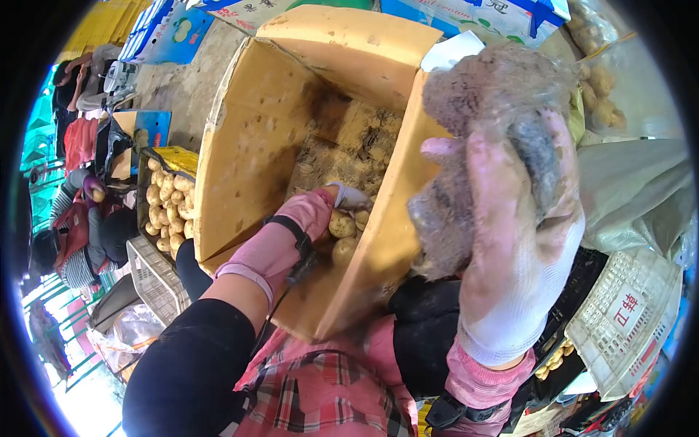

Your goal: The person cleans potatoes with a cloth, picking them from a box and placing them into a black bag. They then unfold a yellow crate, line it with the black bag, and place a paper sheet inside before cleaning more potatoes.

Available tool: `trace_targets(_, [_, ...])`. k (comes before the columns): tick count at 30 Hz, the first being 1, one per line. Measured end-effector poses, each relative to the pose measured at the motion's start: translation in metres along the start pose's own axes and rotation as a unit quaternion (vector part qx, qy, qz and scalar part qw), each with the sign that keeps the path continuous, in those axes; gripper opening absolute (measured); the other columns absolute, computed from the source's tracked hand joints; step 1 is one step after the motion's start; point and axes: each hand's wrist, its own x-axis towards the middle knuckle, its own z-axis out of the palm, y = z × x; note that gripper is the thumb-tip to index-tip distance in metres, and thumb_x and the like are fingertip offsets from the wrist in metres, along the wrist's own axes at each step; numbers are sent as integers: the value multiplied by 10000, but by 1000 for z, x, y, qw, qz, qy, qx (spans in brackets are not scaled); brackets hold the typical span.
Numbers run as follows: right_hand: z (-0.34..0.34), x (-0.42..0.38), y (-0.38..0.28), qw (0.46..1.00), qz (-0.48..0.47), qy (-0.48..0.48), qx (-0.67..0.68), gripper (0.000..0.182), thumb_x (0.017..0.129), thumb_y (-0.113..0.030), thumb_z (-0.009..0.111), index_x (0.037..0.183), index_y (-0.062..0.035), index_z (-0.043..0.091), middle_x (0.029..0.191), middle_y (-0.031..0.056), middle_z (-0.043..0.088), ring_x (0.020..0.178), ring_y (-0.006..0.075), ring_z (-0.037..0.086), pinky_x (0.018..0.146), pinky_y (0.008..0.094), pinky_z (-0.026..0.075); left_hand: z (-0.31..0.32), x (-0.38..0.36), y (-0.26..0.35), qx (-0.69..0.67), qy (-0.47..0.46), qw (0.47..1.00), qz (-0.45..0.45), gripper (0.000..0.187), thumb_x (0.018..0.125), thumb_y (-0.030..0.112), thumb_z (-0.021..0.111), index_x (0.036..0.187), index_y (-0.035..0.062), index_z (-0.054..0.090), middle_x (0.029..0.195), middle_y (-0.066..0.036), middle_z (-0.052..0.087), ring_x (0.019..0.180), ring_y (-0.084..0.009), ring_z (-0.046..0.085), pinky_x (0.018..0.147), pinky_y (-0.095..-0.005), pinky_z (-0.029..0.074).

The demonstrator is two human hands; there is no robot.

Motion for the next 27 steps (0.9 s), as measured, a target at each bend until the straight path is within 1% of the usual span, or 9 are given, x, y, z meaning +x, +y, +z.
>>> trace_targets(1, [3,1,2,1000,1,8,19,334,928,-26,504,1249,-18,592,1185,228,630,1070,355,627,940,428,501,-2,-13,24,-13,-21,998,-54,327,920,188,514,1231,111,579,1241,-125,593,968,-247,666,760,-357,537])
trace_targets(4, [15,-2,9,997,6,27,77,349,946,-33,488,1286,-33,565,1161,238,634,954,316,669,868,396,540,6,-27,34,-79,-59,995,-21,329,904,249,548,1219,161,582,1281,-157,560,864,-241,695,686,-363,552])
trace_targets(6, [22,-6,5,998,-13,26,59,346,957,-36,477,1292,-38,562,1131,245,642,918,295,674,834,375,553,13,-52,63,-156,-14,975,-155,414,859,368,603,1225,177,576,1280,-225,548,878,-300,701,693,-402,584])
trace_targets(8, [29,-8,-4,997,-5,23,79,343,964,-36,471,1295,-43,561,1109,250,648,890,281,676,815,361,560,18,-53,46,-188,-61,978,-69,476,843,420,601,1238,156,569,1293,-226,540,926,-360,684,736,-467,583])
trace_targets(13, [33,-6,-6,999,-41,8,30,331,967,-24,472,1282,-46,570,1093,250,653,889,272,676,864,375,543,28,-20,25,-321,-185,906,-205,535,880,500,513,1307,177,509,1153,-246,616,986,-461,644,788,-550,574])
trace_targets(16, [30,-5,-13,999,-35,-17,12,345,946,-8,498,1283,-32,568,1107,242,651,930,295,678,935,410,513,31,-38,30,-370,-113,907,-167,490,892,497,501,1246,162,554,1077,-262,639,965,-481,646,776,-556,582])
trace_targets(21, [30,-7,-19,999,15,-8,33,390,923,-26,579,1304,32,517,1104,166,663,933,289,687,912,383,529,-10,-159,90,-468,-108,876,46,447,893,426,541,1076,21,583,1089,-223,636,943,-476,654,800,-628,550])
trace_targets(23, [26,-6,-12,988,92,-39,116,430,926,-48,608,1324,51,479,1106,146,657,952,253,684,865,344,547,-20,-210,98,-524,-99,827,180,431,906,395,534,1100,13,578,1099,-206,627,990,-480,643,818,-638,543])
trace_targets(27, [38,-12,-2,988,32,-118,99,472,906,-50,664,1319,50,458,1052,87,667,860,129,653,758,244,531,10,-290,111,-603,-26,697,388,433,893,365,557,1111,-9,570,1131,-188,605,1111,-462,587,872,-665,512])
